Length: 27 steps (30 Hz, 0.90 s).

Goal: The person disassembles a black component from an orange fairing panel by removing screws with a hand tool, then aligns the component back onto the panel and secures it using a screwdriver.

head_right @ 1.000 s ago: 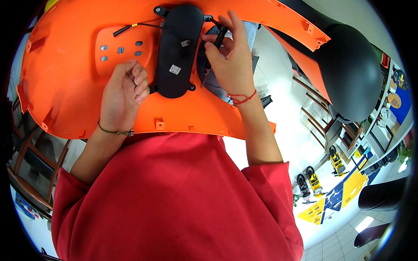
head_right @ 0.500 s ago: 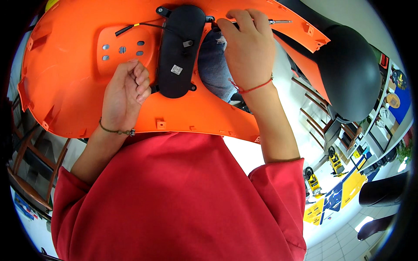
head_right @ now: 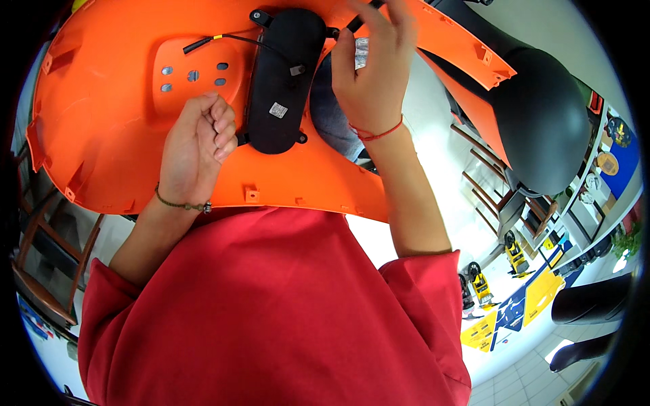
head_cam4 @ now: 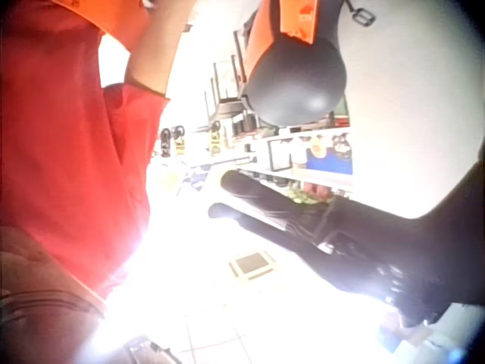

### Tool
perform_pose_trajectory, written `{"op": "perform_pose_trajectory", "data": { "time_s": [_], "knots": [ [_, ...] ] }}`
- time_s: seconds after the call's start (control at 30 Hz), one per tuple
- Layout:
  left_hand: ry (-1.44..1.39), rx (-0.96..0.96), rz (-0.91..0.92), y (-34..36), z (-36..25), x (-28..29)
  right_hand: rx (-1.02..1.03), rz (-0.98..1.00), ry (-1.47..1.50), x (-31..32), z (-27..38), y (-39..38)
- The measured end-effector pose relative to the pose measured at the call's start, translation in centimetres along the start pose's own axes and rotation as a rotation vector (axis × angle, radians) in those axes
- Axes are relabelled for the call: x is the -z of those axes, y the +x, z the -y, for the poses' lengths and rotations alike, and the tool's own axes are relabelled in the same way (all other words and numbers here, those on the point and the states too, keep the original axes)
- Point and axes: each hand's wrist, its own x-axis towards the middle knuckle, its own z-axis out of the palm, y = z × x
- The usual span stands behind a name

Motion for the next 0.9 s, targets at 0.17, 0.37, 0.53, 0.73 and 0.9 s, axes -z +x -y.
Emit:
{"op": "perform_pose_trajectory", "data": {
  "time_s": [0.17, 0.37, 0.53, 0.73, 0.9],
  "knots": [
    [0.007, 0.009, -0.014, 0.0, -0.1, -0.2, -0.315, -0.288, 0.341, -1.4, 0.6, -1.1],
    [0.013, 0.007, 0.005, 0.0, -0.1, -0.1, -0.736, -0.095, 0.446, 0.0, -1.5, -2.5],
    [0.004, 0.003, 0.015, -0.1, -0.2, 0.0, -0.323, 0.182, 0.167, 1.4, -1.9, -1.4],
    [-0.041, -0.075, -0.017, -0.2, 0.0, 0.6, -0.098, 0.403, 0.137, 1.4, -1.2, -1.6],
    [-0.06, -0.087, -0.045, -0.2, -0.1, 0.9, -0.22, 0.501, 0.274, 2.9, -1.9, -2.6]
  ]
}}
